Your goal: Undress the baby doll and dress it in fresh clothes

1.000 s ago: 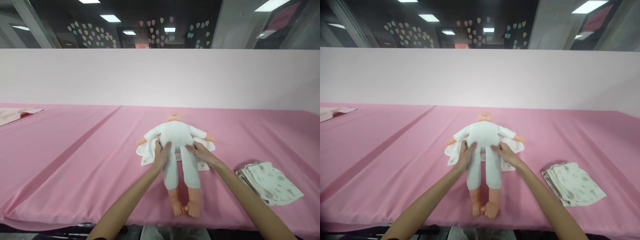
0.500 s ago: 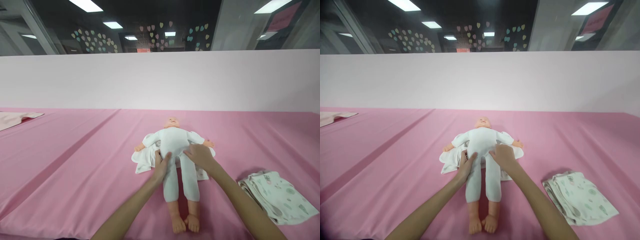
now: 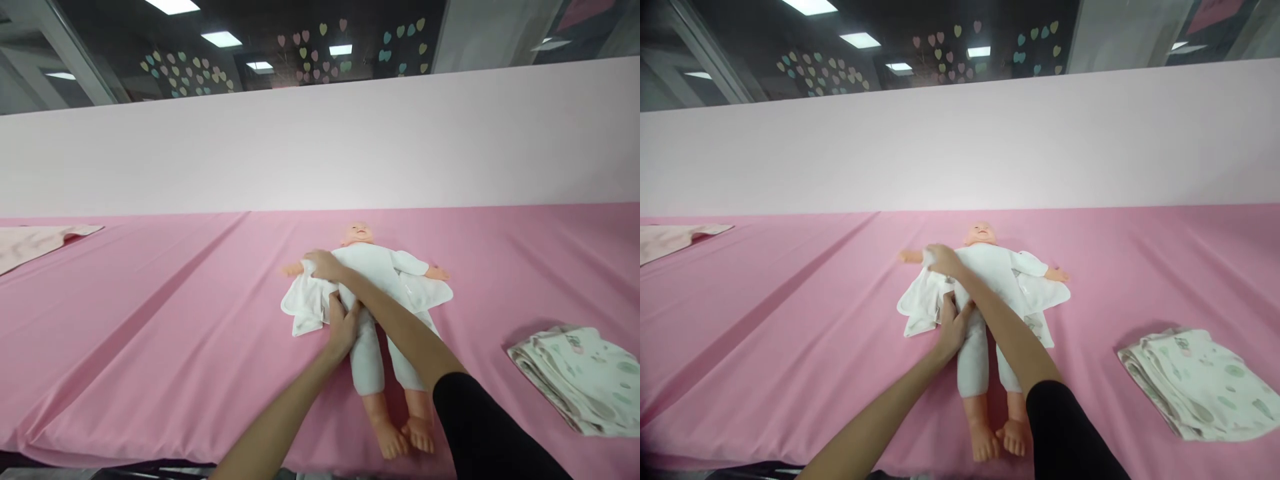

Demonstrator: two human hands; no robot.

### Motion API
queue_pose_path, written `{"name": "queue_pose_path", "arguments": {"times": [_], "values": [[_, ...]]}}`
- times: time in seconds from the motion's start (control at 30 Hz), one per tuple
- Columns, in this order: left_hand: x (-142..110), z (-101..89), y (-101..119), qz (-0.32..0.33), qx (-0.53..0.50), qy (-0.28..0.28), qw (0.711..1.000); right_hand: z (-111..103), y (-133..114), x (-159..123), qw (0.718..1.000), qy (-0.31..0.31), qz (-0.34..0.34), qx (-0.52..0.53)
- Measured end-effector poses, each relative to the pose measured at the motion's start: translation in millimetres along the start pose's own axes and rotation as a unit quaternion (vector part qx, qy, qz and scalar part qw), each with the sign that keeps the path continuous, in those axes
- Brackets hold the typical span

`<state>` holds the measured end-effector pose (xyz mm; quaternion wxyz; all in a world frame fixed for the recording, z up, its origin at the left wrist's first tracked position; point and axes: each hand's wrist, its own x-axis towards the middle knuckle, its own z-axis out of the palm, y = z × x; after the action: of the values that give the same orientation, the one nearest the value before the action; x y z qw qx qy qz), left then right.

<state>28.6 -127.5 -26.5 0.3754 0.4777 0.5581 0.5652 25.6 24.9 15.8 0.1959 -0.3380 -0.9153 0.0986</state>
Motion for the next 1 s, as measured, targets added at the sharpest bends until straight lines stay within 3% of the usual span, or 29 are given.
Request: {"name": "queue_pose_path", "arguments": {"times": [0.03, 0.07, 0.17, 0.23, 0.27, 0.33, 0.37, 0.43, 0.5, 0.57, 0.63, 0.7, 0.8, 0.9, 1.0], "values": [[-2.6, 0.0, -0.3, 0.008, 0.008, -0.01, 1.0, -4.3, 7.6, 0.4, 0.992, 0.064, 0.044, 0.103], [-5.0, 0.1, -0.2, 0.022, 0.016, -0.019, 0.999, -9.5, 15.2, -0.2, 0.965, 0.132, 0.087, 0.21], [-2.2, 0.2, 4.4, 0.109, 0.07, -0.008, 0.992, -24.8, 34.3, -5.9, 0.821, 0.28, 0.165, 0.469], [15.4, -1.3, 12.0, 0.193, 0.128, 0.022, 0.973, -31.6, 41.3, -10.5, 0.741, 0.318, 0.179, 0.564], [29.5, -2.7, 16.7, 0.234, 0.155, 0.038, 0.959, -33.5, 43.1, -12.3, 0.718, 0.322, 0.18, 0.59], [65.0, -6.4, 24.7, 0.273, 0.189, 0.099, 0.938, -34.9, 43.8, -14.2, 0.702, 0.317, 0.171, 0.614], [83.8, -8.7, 26.7, 0.251, 0.207, 0.139, 0.935, -34.9, 43.3, -14.2, 0.704, 0.313, 0.164, 0.616], [116.5, -14.2, 24.7, 0.128, 0.25, 0.209, 0.937, -34.4, 41.6, -13.4, 0.71, 0.314, 0.155, 0.611], [136.8, -21.2, 15.2, 0.014, 0.319, 0.171, 0.932, -34.4, 39.7, -12.1, 0.713, 0.324, 0.158, 0.601], [144.0, -29.8, 3.3, -0.044, 0.406, 0.093, 0.908, -34.9, 37.4, -11.3, 0.726, 0.334, 0.159, 0.58], [143.6, -38.9, -5.5, -0.05, 0.487, 0.036, 0.872, -35.1, 34.3, -11.6, 0.766, 0.337, 0.141, 0.529], [142.5, -47.6, -8.5, -0.031, 0.535, 0.002, 0.844, -33.9, 29.9, -12.8, 0.828, 0.335, 0.11, 0.435], [146.1, -60.8, -2.5, -0.034, 0.55, -0.061, 0.832, -28.2, 19.9, -15.3, 0.915, 0.313, 0.095, 0.235], [153.2, -79.8, 11.7, -0.055, 0.537, -0.117, 0.834, -17.6, 6.3, -16.8, 0.973, 0.205, 0.088, 0.054], [156.9, -104.1, 28.5, -0.031, 0.523, -0.123, 0.843, -4.7, -7.7, -16.2, 0.993, 0.055, 0.069, -0.083]]}}
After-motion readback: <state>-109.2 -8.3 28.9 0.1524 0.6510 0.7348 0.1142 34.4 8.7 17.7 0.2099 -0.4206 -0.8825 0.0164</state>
